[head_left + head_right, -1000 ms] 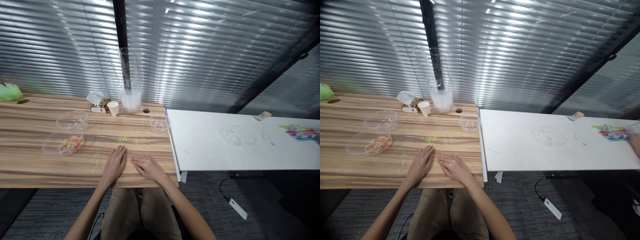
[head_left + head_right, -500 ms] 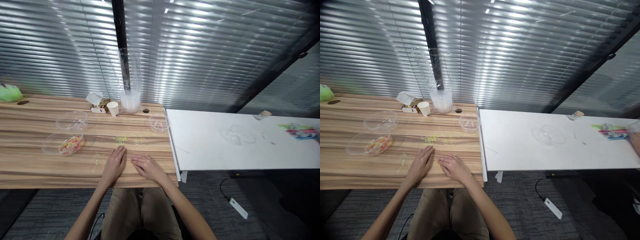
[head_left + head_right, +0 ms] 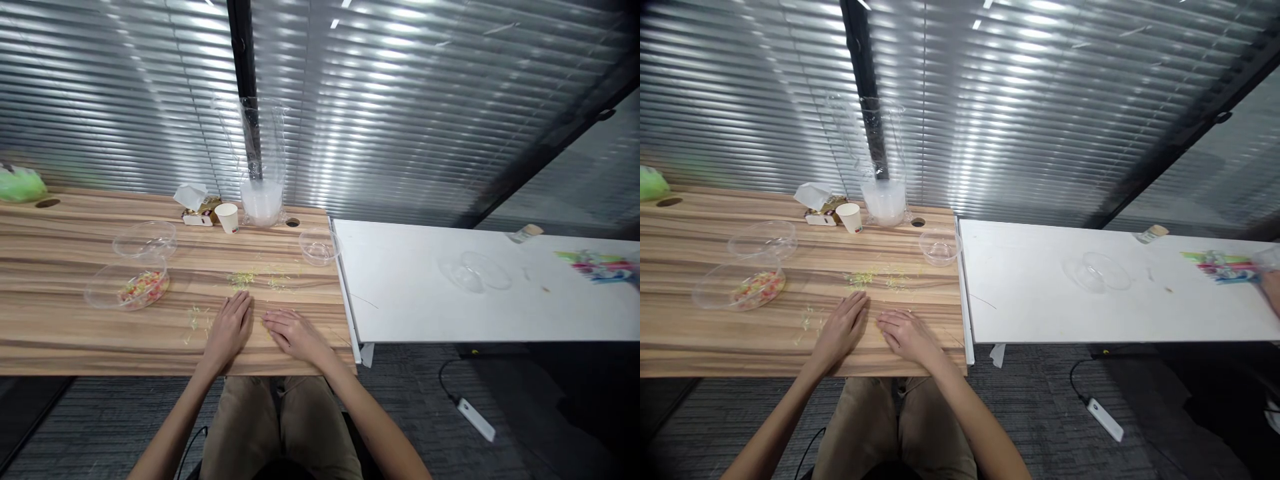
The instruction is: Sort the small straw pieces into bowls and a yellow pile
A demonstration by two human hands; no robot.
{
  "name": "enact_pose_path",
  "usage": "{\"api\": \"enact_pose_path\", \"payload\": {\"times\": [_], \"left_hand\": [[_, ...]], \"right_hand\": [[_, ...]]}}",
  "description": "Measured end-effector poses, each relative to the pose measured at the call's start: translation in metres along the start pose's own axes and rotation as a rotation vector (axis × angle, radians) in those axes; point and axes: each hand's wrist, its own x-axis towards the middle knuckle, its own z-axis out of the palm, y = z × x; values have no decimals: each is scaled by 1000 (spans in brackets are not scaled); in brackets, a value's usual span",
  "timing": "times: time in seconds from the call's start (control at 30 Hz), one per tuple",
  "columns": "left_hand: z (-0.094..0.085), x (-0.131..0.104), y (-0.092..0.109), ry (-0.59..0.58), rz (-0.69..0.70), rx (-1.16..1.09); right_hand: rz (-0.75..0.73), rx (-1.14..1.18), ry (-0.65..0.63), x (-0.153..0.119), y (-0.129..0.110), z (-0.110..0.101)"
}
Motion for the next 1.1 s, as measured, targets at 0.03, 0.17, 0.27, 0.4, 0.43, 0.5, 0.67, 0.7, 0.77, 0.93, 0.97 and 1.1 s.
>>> {"api": "enact_pose_path", "payload": {"times": [0.03,0.17,0.27,0.4,0.43,0.5,0.67,0.7,0.77,0.93,0.97,1.1], "left_hand": [[0,0,0,0,1,3],[-1,0,1,2,3,3],[-1,0,1,4,8,12],[-1,0,1,3,21,16],[-1,0,1,5,20,15],[0,0,1,10,15,14],[1,0,1,11,8,11],[1,-1,0,10,5,7],[2,-1,0,8,1,1],[2,-1,0,7,-4,-14],[2,-1,0,12,-7,-18],[2,-1,1,26,-3,-18]], "right_hand": [[0,4,1,0,0,0],[10,23,14,0,-1,-1],[9,37,17,0,-1,0],[15,41,16,0,-1,0],[17,40,13,0,-1,1],[18,41,7,-1,0,1],[18,33,5,-1,0,1],[21,28,4,-1,0,1],[25,23,-1,-1,-1,0],[14,34,-2,0,-2,-3],[15,32,-2,0,-2,-3],[17,26,-8,0,-1,-1]]}}
